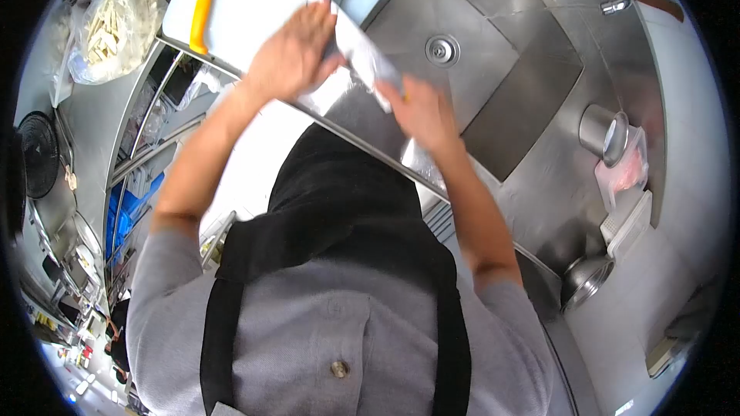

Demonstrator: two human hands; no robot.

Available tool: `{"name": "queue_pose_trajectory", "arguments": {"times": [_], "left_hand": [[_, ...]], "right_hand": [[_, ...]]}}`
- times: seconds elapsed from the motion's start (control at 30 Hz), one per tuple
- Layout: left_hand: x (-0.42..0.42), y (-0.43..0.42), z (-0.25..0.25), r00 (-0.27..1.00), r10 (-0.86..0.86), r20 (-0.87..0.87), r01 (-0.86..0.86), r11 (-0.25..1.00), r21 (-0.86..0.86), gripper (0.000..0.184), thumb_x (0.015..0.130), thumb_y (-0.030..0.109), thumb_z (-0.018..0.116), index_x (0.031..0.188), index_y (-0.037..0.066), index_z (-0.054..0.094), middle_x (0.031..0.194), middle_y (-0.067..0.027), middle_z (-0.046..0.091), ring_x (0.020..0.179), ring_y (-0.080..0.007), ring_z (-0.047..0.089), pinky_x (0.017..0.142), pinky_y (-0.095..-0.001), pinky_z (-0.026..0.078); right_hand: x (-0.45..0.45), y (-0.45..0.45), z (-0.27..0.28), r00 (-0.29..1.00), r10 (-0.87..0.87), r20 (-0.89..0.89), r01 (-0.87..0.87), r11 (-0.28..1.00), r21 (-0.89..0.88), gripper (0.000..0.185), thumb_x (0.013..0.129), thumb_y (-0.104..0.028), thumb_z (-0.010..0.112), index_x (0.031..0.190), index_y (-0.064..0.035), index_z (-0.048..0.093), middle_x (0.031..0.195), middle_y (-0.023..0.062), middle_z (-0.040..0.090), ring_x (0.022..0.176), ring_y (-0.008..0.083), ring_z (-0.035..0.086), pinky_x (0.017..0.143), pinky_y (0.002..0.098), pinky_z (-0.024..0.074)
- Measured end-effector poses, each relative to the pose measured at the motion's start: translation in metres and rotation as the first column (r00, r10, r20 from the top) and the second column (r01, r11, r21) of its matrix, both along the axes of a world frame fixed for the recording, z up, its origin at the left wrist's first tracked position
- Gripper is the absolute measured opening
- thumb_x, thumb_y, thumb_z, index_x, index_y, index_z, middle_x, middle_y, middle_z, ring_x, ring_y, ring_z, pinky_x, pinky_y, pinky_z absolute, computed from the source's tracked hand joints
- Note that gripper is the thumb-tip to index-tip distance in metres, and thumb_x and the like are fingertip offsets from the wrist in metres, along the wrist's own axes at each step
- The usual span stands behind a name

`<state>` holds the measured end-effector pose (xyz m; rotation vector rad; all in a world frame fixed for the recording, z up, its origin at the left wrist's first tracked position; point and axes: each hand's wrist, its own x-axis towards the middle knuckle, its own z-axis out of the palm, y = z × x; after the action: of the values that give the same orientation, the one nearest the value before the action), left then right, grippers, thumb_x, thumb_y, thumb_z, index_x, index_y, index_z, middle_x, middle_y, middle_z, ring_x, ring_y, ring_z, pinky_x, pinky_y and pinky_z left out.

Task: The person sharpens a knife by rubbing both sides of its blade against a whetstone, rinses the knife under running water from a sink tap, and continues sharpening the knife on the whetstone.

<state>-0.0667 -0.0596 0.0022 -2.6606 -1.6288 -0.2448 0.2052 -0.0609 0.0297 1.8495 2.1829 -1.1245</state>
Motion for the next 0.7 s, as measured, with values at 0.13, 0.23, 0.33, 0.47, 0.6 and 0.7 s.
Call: {"name": "queue_pose_trajectory", "arguments": {"times": [0.13, 0.23, 0.33, 0.47, 0.6, 0.7], "left_hand": [[0.021, -0.042, 0.02, 1.0, -0.021, 0.022, 0.023, 0.993, -0.118, 0.079, 0.105, 0.053, 0.059, 0.146, -0.015, 0.055, 0.156, -0.034, 0.051, 0.149, -0.0406, 0.049, 0.129, -0.0462, 0.033], [0.001, 0.019, 0.006, 1.0, -0.009, 0.012, 0.009, 1.0, 0.018, 0.078, 0.106, 0.052, 0.058, 0.145, -0.015, 0.055, 0.155, -0.0348, 0.051, 0.148, -0.0422, 0.05, 0.128, -0.0457, 0.035], [-0.009, 0.045, 0.005, 1.0, -0.01, 0.001, 0.01, 0.998, 0.057, 0.076, 0.106, 0.05, 0.059, 0.144, -0.015, 0.056, 0.154, -0.0351, 0.052, 0.146, -0.0429, 0.052, 0.127, -0.0452, 0.036], [0.018, -0.029, 0.015, 0.993, 0.0, 0.116, 0.012, 0.995, -0.095, 0.074, 0.104, 0.047, 0.062, 0.144, -0.015, 0.056, 0.154, -0.0347, 0.053, 0.147, -0.0444, 0.051, 0.127, -0.0477, 0.035], [0.016, -0.02, 0.017, 0.984, 0.016, 0.179, 0.004, 0.994, -0.113, 0.072, 0.105, 0.045, 0.06, 0.145, -0.016, 0.055, 0.153, -0.0351, 0.053, 0.148, -0.0443, 0.05, 0.128, -0.048, 0.034], [-0.003, 0.03, 0.01, 0.993, 0.006, 0.118, -0.002, 0.999, -0.034, 0.077, 0.104, 0.048, 0.061, 0.145, -0.016, 0.055, 0.154, -0.0346, 0.053, 0.149, -0.0438, 0.049, 0.129, -0.0481, 0.033]], "right_hand": [[0.02, -0.046, -0.006, 0.979, -0.085, -0.187, 0.088, 0.996, 0.007, 0.062, 0.1, -0.06, 0.067, 0.086, 0.0005, 0.069, 0.079, 0.0294, 0.067, 0.079, 0.0516, 0.067, 0.069, 0.0528, 0.0522], [-0.004, 0.016, -0.011, 0.987, -0.102, -0.125, 0.105, 0.994, 0.016, 0.062, 0.1, -0.059, 0.068, 0.086, 0.0014, 0.068, 0.078, 0.0299, 0.067, 0.078, 0.0516, 0.067, 0.067, 0.0526, 0.0513], [-0.016, 0.03, -0.004, 0.989, -0.111, -0.101, 0.116, 0.992, 0.04, 0.062, 0.1, -0.059, 0.067, 0.086, 0.0016, 0.068, 0.079, 0.0297, 0.067, 0.078, 0.0515, 0.068, 0.067, 0.0533, 0.0511], [0.015, -0.03, 0.001, 0.991, -0.102, -0.081, 0.097, 0.993, -0.072, 0.06, 0.1, -0.057, 0.068, 0.089, 0.0023, 0.071, 0.08, 0.0288, 0.068, 0.079, 0.0518, 0.068, 0.069, 0.0533, 0.0517], [0.012, -0.029, 0.005, 0.968, -0.134, -0.212, 0.116, 0.989, -0.091, 0.058, 0.101, -0.054, 0.069, 0.091, 0.0027, 0.072, 0.08, 0.0307, 0.067, 0.081, 0.0534, 0.067, 0.07, 0.054, 0.0518], [-0.006, 0.009, 0.004, 0.985, -0.154, -0.074, 0.15, 0.987, -0.054, 0.058, 0.101, -0.054, 0.069, 0.09, 0.003, 0.07, 0.079, 0.0303, 0.067, 0.079, 0.052, 0.067, 0.069, 0.0535, 0.0514]]}}
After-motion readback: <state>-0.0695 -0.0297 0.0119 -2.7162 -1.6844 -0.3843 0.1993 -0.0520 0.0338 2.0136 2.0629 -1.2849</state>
